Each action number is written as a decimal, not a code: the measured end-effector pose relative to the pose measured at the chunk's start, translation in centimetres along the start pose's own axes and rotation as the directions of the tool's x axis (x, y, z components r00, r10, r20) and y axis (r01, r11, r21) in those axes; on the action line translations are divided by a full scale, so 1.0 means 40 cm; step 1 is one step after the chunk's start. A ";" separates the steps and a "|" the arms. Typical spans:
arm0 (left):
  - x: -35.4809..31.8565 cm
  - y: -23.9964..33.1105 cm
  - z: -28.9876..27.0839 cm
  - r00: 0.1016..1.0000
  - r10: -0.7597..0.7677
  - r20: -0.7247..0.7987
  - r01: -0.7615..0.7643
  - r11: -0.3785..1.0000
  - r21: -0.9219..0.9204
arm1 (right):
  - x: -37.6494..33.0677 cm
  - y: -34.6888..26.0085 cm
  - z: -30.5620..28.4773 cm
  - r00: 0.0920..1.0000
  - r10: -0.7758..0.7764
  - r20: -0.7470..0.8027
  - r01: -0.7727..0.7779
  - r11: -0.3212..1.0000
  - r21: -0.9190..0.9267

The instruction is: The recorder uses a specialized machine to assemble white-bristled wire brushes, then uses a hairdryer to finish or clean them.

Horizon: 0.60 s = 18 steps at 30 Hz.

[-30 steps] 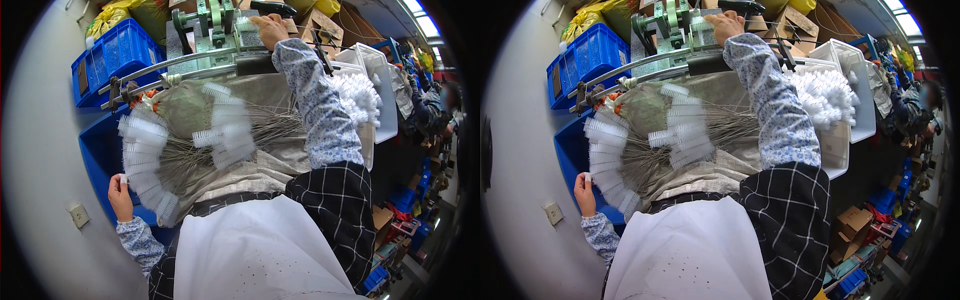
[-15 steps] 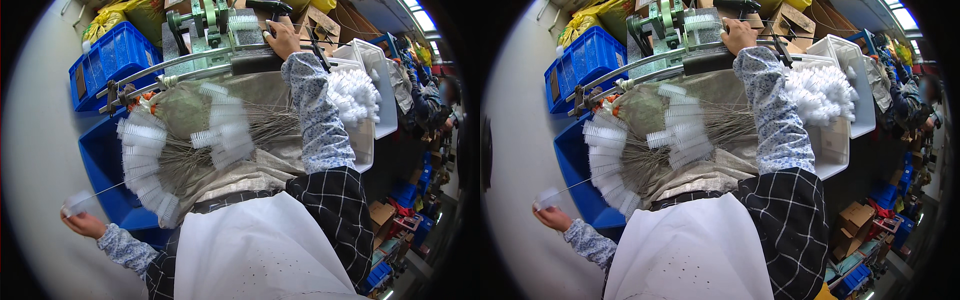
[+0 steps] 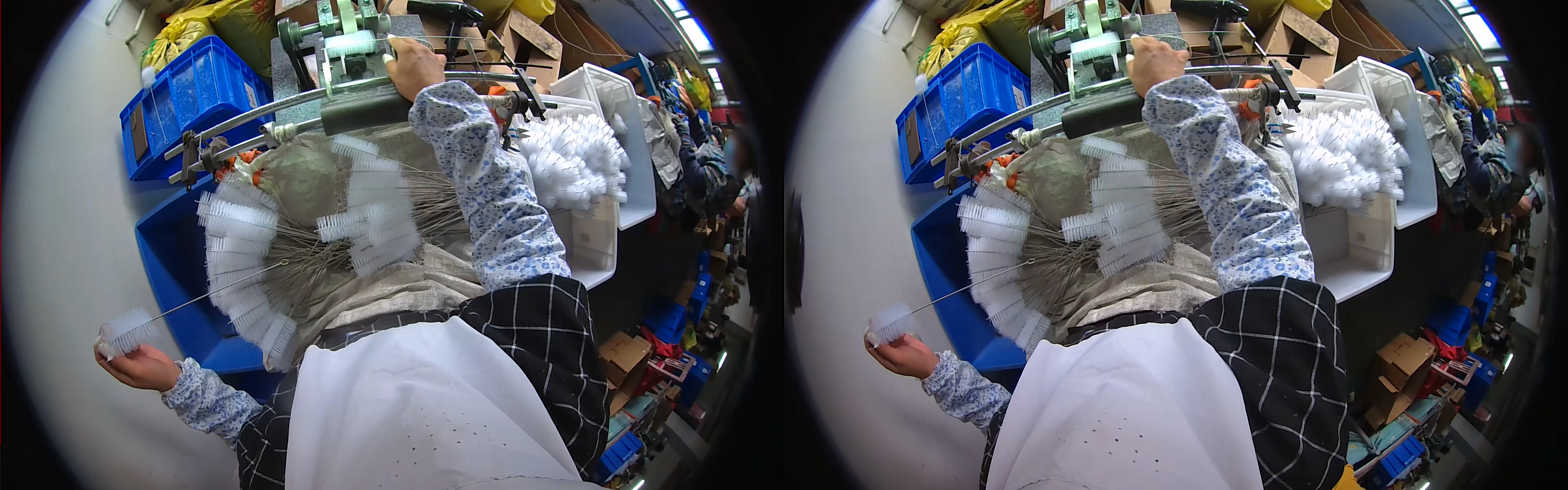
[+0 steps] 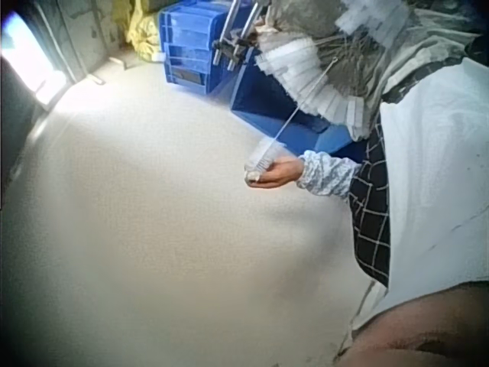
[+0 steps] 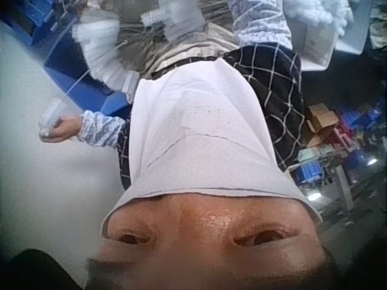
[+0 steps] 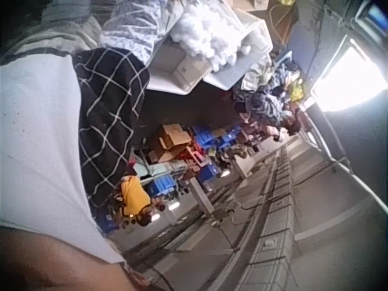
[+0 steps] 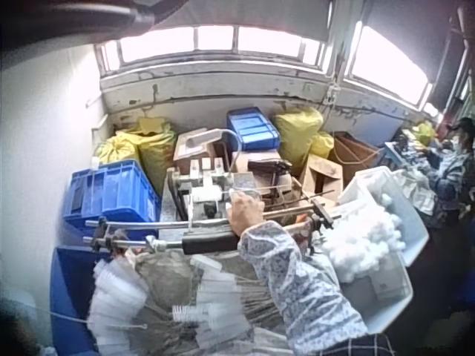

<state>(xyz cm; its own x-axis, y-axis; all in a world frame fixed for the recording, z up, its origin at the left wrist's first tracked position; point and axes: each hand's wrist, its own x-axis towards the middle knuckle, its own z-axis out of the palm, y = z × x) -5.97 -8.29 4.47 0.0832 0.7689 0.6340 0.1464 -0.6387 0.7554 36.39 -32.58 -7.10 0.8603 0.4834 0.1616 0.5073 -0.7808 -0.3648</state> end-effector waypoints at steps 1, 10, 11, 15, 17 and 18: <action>0.001 -0.001 0.002 1.000 -0.001 0.003 0.001 1.000 -0.002 | 0.000 -0.010 0.000 1.000 0.012 0.020 -0.012 1.000 -0.001; 0.003 0.011 0.009 0.994 0.077 0.079 -0.071 0.995 -0.075 | -0.003 -0.064 0.019 1.000 0.008 0.012 -0.008 1.000 0.008; 0.006 0.006 0.006 0.991 0.097 0.097 -0.094 0.995 -0.036 | -0.002 -0.063 0.016 1.000 0.009 0.013 -0.009 1.000 0.009; -0.022 0.039 0.054 0.944 0.289 0.162 -0.324 0.908 0.264 | 0.000 -0.066 0.022 1.000 0.018 0.021 -0.018 1.000 -0.001; -0.025 0.036 0.072 0.973 0.191 0.130 -0.205 0.974 0.097 | 0.002 -0.068 0.021 1.000 0.008 0.017 -0.008 1.000 -0.001; -0.026 0.032 0.078 0.989 0.086 0.119 -0.077 0.994 -0.079 | 0.001 -0.063 0.015 1.000 0.008 0.026 -0.008 1.000 -0.004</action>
<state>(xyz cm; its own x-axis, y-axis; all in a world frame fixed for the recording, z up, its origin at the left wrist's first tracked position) -2.77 -9.82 4.27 0.2126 0.7088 0.6726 0.0612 -0.6966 0.7148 35.10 -30.35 -6.72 0.8627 0.4874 0.1349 0.5007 -0.7860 -0.3626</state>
